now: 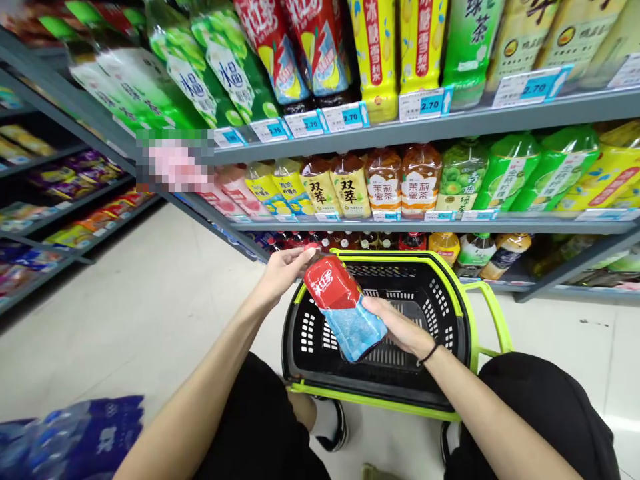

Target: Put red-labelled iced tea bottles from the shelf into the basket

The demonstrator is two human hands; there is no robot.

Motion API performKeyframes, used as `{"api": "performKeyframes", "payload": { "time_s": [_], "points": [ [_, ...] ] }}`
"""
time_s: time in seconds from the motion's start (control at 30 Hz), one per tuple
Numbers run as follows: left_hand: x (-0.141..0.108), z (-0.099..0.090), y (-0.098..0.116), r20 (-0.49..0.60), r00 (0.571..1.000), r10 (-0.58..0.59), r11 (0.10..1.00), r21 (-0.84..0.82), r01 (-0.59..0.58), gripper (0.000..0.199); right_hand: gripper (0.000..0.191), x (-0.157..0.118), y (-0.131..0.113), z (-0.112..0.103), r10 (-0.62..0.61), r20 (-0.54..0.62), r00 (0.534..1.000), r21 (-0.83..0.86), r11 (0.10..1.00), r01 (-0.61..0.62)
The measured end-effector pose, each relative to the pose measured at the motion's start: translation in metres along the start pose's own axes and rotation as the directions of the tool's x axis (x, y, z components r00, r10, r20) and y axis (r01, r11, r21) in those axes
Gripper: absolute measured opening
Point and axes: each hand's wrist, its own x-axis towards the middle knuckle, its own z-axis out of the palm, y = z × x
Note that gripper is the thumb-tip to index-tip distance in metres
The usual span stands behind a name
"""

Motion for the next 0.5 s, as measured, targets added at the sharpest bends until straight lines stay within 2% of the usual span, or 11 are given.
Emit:
{"api": "performKeyframes", "payload": {
  "time_s": [0.1, 0.17, 0.23, 0.3, 0.4, 0.5],
  "points": [
    [0.001, 0.01, -0.019, -0.02, 1.0, 0.02, 0.989, -0.148, -0.023, 0.07, 0.088, -0.001, 0.01, 0.003, -0.024, -0.084, 0.996, -0.006, 1.0, 0.024],
    [-0.001, 0.019, -0.025, 0.01, 1.0, 0.005, 0.959, -0.284, -0.002, 0.06, 0.086, -0.001, 0.012, 0.008, -0.025, -0.095, 0.995, 0.009, 1.0, 0.026],
    [-0.005, 0.027, -0.028, 0.088, 0.996, -0.006, 0.899, -0.436, 0.043, 0.055, 0.086, -0.001, 0.012, 0.012, -0.041, -0.088, 0.995, 0.013, 0.999, 0.043],
    [-0.009, 0.034, -0.028, 0.189, 0.981, 0.036, 0.83, -0.553, 0.076, 0.055, 0.087, -0.002, 0.011, 0.013, -0.063, -0.078, 0.995, 0.013, 0.998, 0.065],
    [-0.018, 0.04, -0.027, 0.253, 0.957, 0.141, 0.788, -0.614, 0.046, 0.054, 0.091, -0.006, 0.011, 0.013, -0.059, -0.049, 0.997, 0.002, 0.998, 0.06],
    [-0.026, 0.042, -0.025, 0.187, 0.969, 0.164, 0.782, -0.623, -0.012, 0.047, 0.097, -0.01, 0.017, 0.011, -0.035, -0.047, 0.998, -0.022, 0.999, 0.034]
  ]
}}
